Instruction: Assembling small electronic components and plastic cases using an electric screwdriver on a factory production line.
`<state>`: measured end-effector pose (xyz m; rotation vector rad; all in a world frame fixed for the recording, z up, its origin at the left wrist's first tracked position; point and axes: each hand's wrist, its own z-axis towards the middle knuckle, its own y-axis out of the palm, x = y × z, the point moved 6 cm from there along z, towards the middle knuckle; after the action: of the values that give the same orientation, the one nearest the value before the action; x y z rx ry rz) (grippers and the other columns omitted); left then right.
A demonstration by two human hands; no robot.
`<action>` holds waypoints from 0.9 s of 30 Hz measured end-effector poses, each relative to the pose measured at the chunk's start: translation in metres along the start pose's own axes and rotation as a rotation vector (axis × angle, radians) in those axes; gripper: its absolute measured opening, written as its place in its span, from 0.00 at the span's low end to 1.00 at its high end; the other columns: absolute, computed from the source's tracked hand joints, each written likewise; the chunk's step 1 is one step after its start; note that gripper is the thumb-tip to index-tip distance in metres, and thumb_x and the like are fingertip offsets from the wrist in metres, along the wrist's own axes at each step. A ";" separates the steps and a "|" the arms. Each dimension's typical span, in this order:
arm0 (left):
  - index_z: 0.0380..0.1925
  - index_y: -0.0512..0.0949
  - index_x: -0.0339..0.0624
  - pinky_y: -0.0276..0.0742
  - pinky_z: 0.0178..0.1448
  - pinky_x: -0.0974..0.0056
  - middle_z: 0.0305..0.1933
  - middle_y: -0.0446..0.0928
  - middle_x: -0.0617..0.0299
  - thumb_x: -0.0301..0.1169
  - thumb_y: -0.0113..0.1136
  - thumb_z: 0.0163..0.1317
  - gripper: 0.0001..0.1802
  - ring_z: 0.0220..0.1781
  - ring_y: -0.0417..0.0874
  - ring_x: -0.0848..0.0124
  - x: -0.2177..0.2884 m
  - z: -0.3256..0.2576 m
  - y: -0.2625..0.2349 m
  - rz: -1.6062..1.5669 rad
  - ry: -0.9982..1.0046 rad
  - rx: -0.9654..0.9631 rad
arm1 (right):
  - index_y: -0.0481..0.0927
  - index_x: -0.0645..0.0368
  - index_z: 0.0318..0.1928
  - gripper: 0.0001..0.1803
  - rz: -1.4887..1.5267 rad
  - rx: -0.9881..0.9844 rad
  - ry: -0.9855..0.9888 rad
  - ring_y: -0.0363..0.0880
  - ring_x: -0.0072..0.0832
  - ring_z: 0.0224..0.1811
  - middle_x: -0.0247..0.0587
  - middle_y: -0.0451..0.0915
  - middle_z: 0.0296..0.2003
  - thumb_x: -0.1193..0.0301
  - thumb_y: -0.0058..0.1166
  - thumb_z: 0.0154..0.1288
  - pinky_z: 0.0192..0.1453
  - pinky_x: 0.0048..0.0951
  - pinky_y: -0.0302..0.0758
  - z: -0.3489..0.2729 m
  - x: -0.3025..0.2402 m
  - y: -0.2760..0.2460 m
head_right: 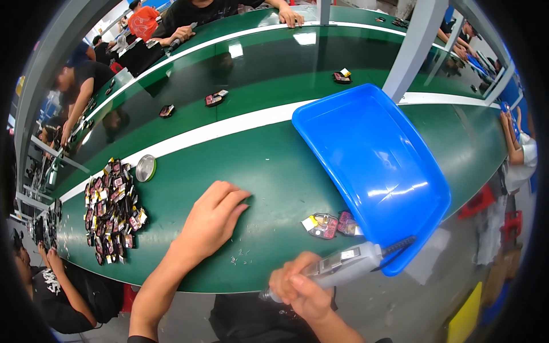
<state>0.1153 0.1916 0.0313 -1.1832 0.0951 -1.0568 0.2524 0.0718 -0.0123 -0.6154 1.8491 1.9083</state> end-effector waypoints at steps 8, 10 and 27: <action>0.34 0.77 0.31 0.76 0.38 0.63 0.34 0.71 0.57 0.25 0.58 0.45 0.13 0.36 0.75 0.64 0.026 0.009 0.031 0.423 0.366 -0.194 | 0.68 0.58 0.34 0.04 -0.005 0.031 -0.024 0.60 0.24 0.12 0.33 0.63 0.14 0.72 0.46 0.63 0.27 0.31 0.63 -0.006 0.001 0.000; 0.32 0.77 0.31 0.76 0.38 0.63 0.34 0.71 0.57 0.24 0.58 0.45 0.12 0.36 0.75 0.64 0.026 0.009 0.034 0.492 0.388 -0.264 | 0.68 0.58 0.34 0.04 -0.005 0.030 -0.017 0.60 0.23 0.13 0.32 0.62 0.14 0.71 0.46 0.63 0.27 0.31 0.63 -0.005 0.001 0.000; 0.27 0.71 0.36 0.77 0.32 0.61 0.25 0.71 0.56 0.25 0.57 0.47 0.07 0.32 0.77 0.63 0.013 0.022 0.026 0.310 0.279 -0.085 | 0.68 0.58 0.34 0.05 -0.027 0.048 -0.019 0.59 0.23 0.12 0.33 0.62 0.13 0.70 0.47 0.62 0.26 0.31 0.62 -0.006 0.000 -0.001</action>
<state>0.1511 0.1975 0.0268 -1.0492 0.5296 -0.9428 0.2530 0.0654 -0.0135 -0.6016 1.8593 1.8409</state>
